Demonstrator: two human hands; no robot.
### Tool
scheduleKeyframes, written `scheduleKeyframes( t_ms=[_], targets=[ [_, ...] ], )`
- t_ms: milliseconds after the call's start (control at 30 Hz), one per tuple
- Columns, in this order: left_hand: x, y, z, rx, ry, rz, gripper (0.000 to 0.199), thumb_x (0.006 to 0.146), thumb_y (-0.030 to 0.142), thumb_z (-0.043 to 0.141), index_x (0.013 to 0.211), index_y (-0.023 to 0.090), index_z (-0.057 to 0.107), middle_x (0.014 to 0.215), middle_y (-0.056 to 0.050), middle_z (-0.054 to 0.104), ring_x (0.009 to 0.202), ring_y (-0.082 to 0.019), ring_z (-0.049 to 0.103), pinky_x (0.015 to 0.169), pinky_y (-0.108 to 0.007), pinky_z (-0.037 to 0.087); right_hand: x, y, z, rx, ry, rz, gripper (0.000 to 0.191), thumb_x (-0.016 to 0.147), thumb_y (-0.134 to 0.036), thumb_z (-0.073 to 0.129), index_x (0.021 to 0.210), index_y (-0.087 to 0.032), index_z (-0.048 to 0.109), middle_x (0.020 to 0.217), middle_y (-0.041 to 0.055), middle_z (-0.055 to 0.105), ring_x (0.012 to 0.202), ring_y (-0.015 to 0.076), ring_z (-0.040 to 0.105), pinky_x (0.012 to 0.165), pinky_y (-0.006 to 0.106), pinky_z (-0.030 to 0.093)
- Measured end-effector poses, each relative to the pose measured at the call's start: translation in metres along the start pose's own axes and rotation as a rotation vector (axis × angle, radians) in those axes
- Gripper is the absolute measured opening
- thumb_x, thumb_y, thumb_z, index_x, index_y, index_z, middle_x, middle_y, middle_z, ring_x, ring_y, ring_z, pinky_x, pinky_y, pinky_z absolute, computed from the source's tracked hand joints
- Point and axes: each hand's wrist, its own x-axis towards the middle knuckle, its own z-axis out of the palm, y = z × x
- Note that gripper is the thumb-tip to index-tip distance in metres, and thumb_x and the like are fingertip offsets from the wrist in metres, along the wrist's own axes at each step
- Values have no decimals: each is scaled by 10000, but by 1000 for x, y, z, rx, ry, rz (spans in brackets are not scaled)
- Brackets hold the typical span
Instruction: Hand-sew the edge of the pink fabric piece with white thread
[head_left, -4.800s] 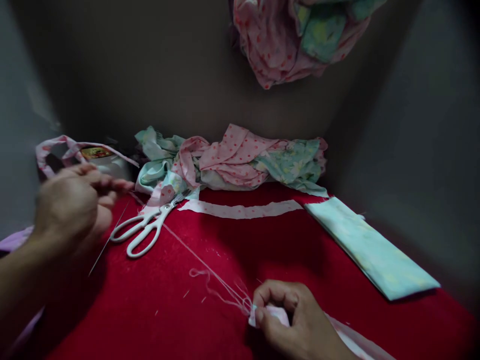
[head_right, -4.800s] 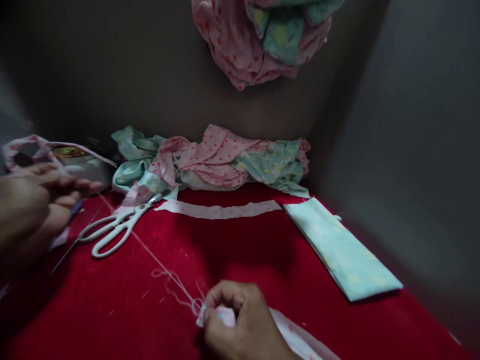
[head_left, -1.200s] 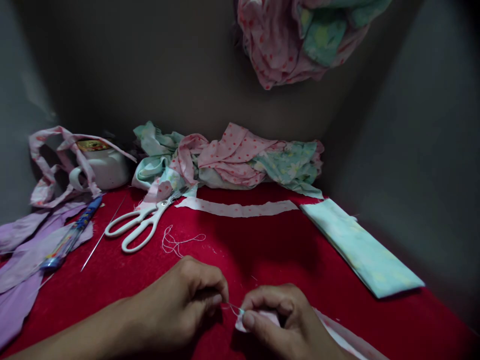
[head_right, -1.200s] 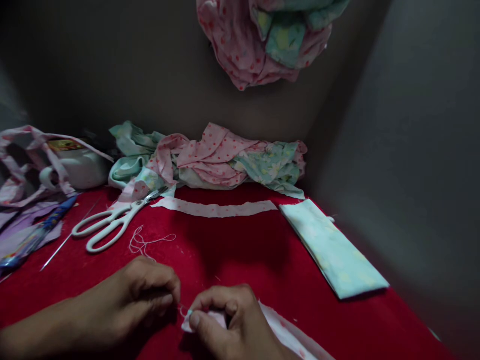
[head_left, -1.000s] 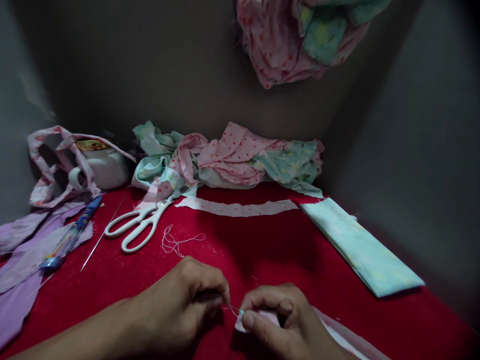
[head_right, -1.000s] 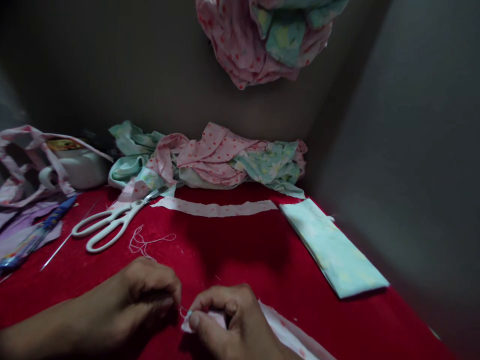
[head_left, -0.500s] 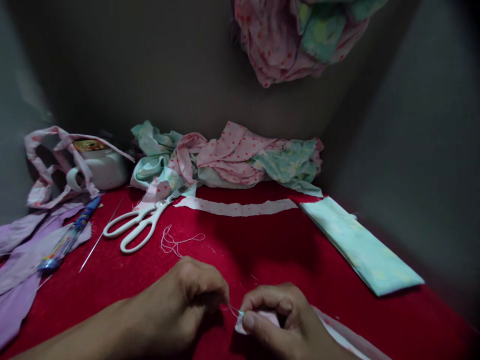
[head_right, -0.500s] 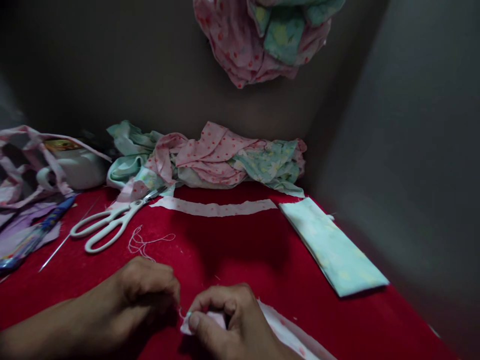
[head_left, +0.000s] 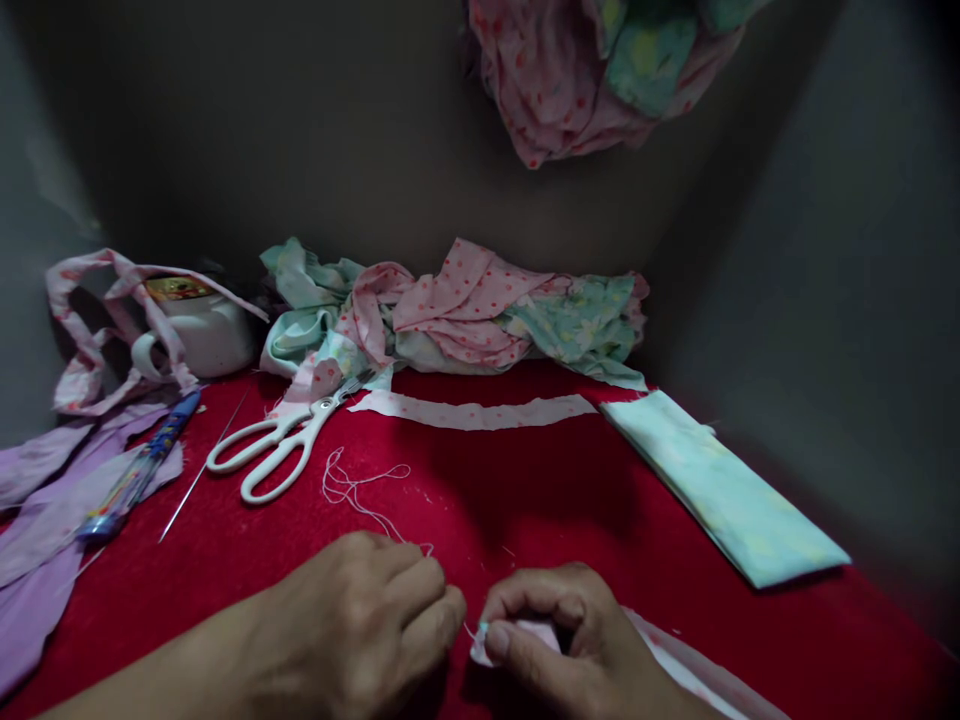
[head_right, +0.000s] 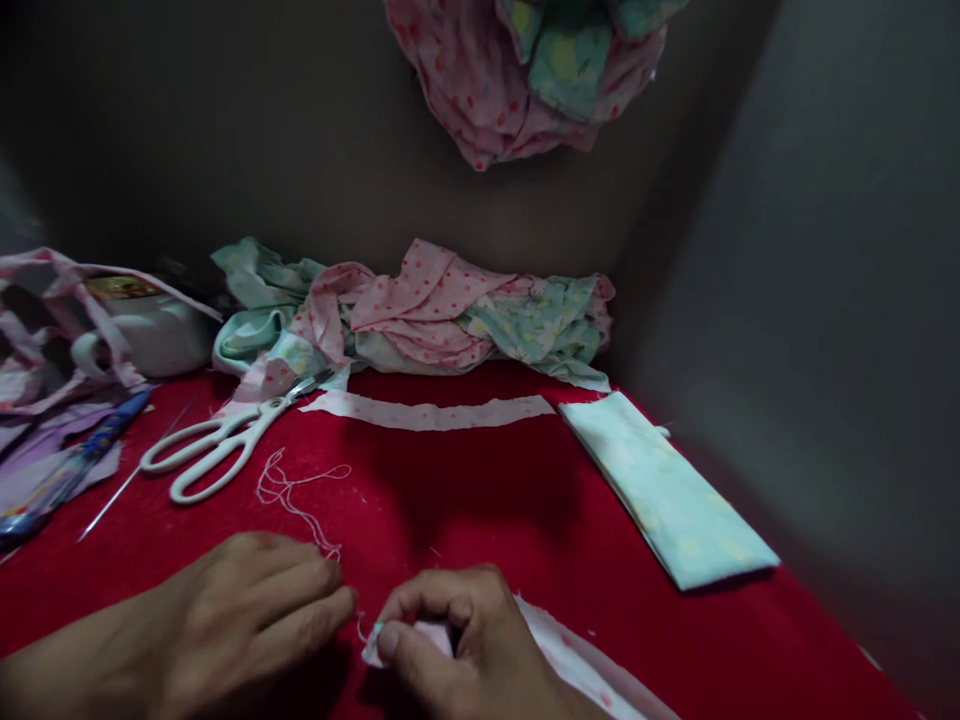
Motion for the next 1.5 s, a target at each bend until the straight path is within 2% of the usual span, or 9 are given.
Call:
scheduleKeyframes(
  t_ms=[133, 267, 400, 567, 733, 867, 1200, 1400, 1500],
  targets=[
    [-2, 0, 3, -68, -74, -118, 217, 748, 21, 413, 805, 161, 569, 645, -24, 549, 515, -160, 426, 451, -312, 231, -2, 0, 0, -16, 0, 15, 175, 788, -263, 577, 743, -144, 698, 655, 45, 698, 563, 123, 584, 488, 183, 412],
    [-3, -1, 9, -245, 2, -182, 236, 677, 16, 412, 784, 163, 563, 617, -14, 527, 500, -138, 415, 452, -288, 222, -3, -2, -2, -4, -14, 14, 188, 784, -281, 583, 741, -138, 697, 628, 32, 668, 546, 110, 547, 475, 176, 384],
    [-3, -5, 16, -461, 85, -223, 228, 706, -3, 389, 717, 154, 554, 589, 0, 490, 497, -108, 415, 454, -237, 259, -1, -3, -3, 11, -24, 2, 224, 779, -311, 581, 740, -119, 690, 594, 19, 608, 525, 98, 481, 472, 180, 352],
    [1, -6, 20, -616, 91, -319, 204, 702, 10, 417, 662, 132, 575, 557, 0, 513, 500, -99, 444, 472, -209, 292, 0, -4, -3, 79, -29, 10, 222, 744, -311, 612, 694, -102, 667, 548, -8, 511, 499, 81, 391, 456, 182, 287],
    [7, -2, 21, -916, 91, -490, 209, 745, 79, 451, 642, 111, 629, 524, -3, 545, 472, -91, 502, 469, -174, 368, -1, -1, -2, 146, -39, -5, 271, 752, -364, 630, 706, -100, 669, 557, -5, 508, 512, 85, 388, 473, 192, 283],
    [10, 0, 23, -1116, 57, -619, 213, 763, 147, 480, 634, 111, 646, 487, 14, 514, 407, -79, 484, 410, -156, 374, 0, 3, -4, 192, -56, -49, 295, 747, -399, 642, 715, -109, 683, 561, 2, 528, 518, 93, 408, 486, 203, 299],
    [11, 4, 21, -1009, 118, -560, 254, 770, 132, 445, 576, 114, 608, 493, -9, 528, 438, -95, 502, 431, -172, 385, 0, 1, -4, 142, -20, -38, 244, 721, -363, 664, 703, -120, 683, 564, 1, 551, 509, 88, 423, 463, 182, 310],
    [13, 11, 24, -1096, 44, -697, 225, 799, 226, 429, 692, 113, 592, 494, 6, 495, 425, -108, 489, 420, -190, 377, 1, -2, 0, 158, 13, -16, 239, 721, -351, 652, 677, -116, 642, 542, -15, 510, 497, 83, 414, 465, 179, 312],
    [13, 7, 25, -1022, 30, -780, 167, 812, 213, 439, 749, 130, 569, 556, 17, 510, 498, -109, 474, 467, -195, 369, 0, -4, 0, 150, 37, -2, 244, 738, -351, 619, 678, -115, 636, 555, -9, 514, 510, 89, 423, 476, 186, 315]
  ],
)
